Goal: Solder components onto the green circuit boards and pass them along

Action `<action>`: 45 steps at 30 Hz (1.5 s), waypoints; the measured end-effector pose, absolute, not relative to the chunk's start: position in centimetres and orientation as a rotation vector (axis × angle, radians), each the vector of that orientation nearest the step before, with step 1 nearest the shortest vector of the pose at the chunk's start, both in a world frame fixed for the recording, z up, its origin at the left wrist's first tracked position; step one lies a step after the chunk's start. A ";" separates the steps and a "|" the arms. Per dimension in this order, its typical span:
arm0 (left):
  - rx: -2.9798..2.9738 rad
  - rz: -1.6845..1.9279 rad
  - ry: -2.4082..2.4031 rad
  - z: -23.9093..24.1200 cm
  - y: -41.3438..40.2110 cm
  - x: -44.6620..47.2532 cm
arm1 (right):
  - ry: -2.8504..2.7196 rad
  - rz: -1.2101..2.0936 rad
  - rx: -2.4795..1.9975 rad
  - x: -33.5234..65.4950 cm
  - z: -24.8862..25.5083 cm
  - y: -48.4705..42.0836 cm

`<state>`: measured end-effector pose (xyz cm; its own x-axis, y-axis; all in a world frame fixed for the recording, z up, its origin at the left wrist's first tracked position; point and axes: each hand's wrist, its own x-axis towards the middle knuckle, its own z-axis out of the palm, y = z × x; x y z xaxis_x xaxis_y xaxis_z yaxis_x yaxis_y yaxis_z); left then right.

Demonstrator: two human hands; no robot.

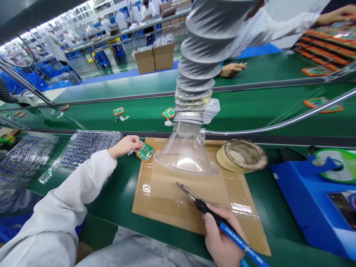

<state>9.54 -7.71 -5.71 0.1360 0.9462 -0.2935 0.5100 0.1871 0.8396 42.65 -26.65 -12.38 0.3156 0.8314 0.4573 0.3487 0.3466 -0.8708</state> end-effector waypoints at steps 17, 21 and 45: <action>1.820 0.414 2.106 -8.0 5.3 19.3 | -1.349 0.389 -1.313 44.0 -12.9 -26.9; 1.663 0.441 2.072 -7.5 6.4 17.5 | -1.326 0.398 -1.305 44.0 -12.6 -27.0; 1.905 0.575 2.015 -4.6 -19.7 11.1 | -1.769 0.831 -1.368 39.7 -13.0 -26.9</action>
